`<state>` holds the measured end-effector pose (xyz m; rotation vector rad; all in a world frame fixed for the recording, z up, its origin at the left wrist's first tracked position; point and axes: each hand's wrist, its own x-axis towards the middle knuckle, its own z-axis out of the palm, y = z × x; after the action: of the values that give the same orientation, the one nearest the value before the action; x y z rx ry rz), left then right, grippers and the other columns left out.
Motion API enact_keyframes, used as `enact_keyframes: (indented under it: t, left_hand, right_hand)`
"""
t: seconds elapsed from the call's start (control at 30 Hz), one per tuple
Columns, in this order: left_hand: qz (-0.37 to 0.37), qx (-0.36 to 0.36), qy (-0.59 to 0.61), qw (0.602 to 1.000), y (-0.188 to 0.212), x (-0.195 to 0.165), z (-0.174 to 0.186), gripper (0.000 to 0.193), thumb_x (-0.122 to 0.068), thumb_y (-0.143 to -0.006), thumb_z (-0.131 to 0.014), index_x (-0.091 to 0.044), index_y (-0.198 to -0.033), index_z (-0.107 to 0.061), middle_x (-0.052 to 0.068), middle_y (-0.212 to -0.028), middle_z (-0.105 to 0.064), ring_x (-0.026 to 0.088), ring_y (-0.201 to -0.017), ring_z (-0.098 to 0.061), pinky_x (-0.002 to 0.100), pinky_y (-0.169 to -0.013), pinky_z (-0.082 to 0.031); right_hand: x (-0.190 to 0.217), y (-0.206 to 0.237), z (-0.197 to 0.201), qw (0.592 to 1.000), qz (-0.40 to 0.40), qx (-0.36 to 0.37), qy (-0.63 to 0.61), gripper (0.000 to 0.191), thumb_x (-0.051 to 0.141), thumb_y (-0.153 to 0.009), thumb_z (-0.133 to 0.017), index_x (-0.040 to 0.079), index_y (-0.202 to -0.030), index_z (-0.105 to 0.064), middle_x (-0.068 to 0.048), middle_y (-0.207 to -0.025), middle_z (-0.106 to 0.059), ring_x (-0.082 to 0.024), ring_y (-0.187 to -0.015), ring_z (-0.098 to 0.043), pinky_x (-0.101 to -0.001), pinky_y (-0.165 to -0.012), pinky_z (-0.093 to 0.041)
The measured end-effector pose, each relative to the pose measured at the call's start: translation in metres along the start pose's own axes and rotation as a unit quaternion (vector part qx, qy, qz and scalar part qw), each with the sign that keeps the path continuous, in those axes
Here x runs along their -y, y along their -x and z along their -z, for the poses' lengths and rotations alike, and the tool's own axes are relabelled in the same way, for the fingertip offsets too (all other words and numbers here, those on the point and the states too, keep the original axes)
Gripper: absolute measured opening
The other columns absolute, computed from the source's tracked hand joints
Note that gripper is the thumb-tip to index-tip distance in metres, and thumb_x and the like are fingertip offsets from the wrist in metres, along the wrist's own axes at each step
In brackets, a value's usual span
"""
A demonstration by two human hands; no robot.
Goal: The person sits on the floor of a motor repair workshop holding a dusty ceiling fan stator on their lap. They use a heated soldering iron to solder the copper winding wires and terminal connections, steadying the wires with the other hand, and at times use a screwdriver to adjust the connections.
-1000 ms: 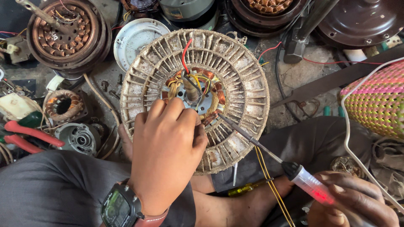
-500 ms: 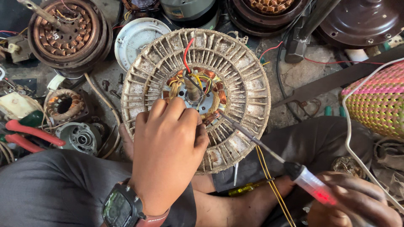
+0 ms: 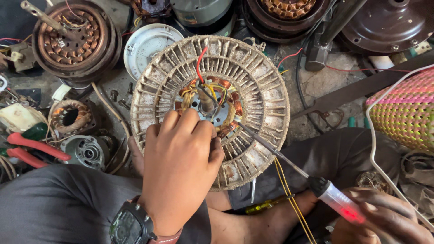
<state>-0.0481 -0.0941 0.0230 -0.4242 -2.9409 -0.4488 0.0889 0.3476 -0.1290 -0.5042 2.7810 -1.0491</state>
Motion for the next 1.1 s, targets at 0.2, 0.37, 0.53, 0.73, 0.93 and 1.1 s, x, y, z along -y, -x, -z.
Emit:
enact_keyframes:
  t: [0.2, 0.37, 0.53, 0.73, 0.93, 1.1]
  left_hand:
    - [-0.003, -0.007, -0.005, 1.0, -0.001, -0.001, 0.0, 0.018, -0.022, -0.075, -0.076, -0.007, -0.077, -0.067, 0.007, -0.088, -0.061, 0.03, -0.094, -0.059, 0.048, -0.073, -0.044]
    - [-0.004, -0.005, 0.002, 1.0, -0.001, -0.001, 0.0, 0.018, -0.023, -0.073, -0.076, -0.007, -0.078, -0.067, 0.007, -0.088, -0.061, 0.029, -0.093, -0.058, 0.047, -0.073, -0.043]
    - [-0.004, -0.006, 0.002, 1.0, -0.001, -0.001, -0.001, 0.018, -0.022, -0.073, -0.076, -0.007, -0.077, -0.067, 0.007, -0.088, -0.061, 0.029, -0.093, -0.058, 0.047, -0.073, -0.043]
    - [-0.002, -0.005, -0.002, 1.0, -0.001, 0.0, -0.001, 0.018, -0.022, -0.074, -0.076, -0.007, -0.077, -0.067, 0.007, -0.088, -0.061, 0.029, -0.093, -0.058, 0.047, -0.073, -0.043]
    - [0.0, -0.002, 0.001, 1.0, 0.0, -0.001, 0.0, 0.019, -0.023, -0.074, -0.076, -0.007, -0.077, -0.067, 0.007, -0.087, -0.061, 0.029, -0.092, -0.058, 0.047, -0.072, -0.043]
    - [0.004, -0.002, -0.004, 1.0, 0.001, -0.002, 0.002, 0.018, -0.024, -0.075, -0.076, -0.008, -0.077, -0.067, 0.007, -0.087, -0.06, 0.029, -0.093, -0.058, 0.048, -0.072, -0.042]
  right_hand:
    - [0.001, 0.002, -0.004, 0.997, 0.061, -0.045, 0.021, 0.033, 0.03, -0.083, -0.067, 0.008, -0.106, -0.074, -0.012, -0.129, -0.069, -0.023, -0.122, -0.069, -0.0357, -0.111, -0.053]
    - [0.016, 0.001, -0.013, 0.995, 0.068, -0.072, 0.022, 0.037, 0.033, -0.087, -0.067, 0.005, -0.111, -0.071, -0.012, -0.13, -0.068, -0.024, -0.124, -0.069, -0.0372, -0.111, -0.055]
    - [0.006, -0.004, -0.004, 0.996, 0.087, -0.014, -0.006, 0.038, 0.033, -0.084, -0.068, 0.006, -0.109, -0.074, -0.015, -0.132, -0.066, -0.027, -0.126, -0.067, -0.0417, -0.113, -0.052]
    - [0.003, -0.006, 0.0, 0.995, 0.098, -0.007, -0.003, 0.035, 0.031, -0.087, -0.066, 0.008, -0.111, -0.075, -0.013, -0.134, -0.066, -0.027, -0.128, -0.067, -0.0414, -0.114, -0.052]
    - [0.018, -0.022, 0.004, 0.994, 0.111, -0.011, 0.008, 0.036, 0.033, -0.084, -0.069, 0.007, -0.108, -0.075, -0.014, -0.132, -0.067, -0.027, -0.125, -0.068, -0.0411, -0.112, -0.052]
    - [-0.004, 0.003, -0.012, 0.993, 0.1, -0.056, -0.013, 0.034, 0.032, -0.082, -0.07, 0.007, -0.106, -0.075, -0.015, -0.128, -0.069, -0.025, -0.122, -0.07, -0.0366, -0.11, -0.055]
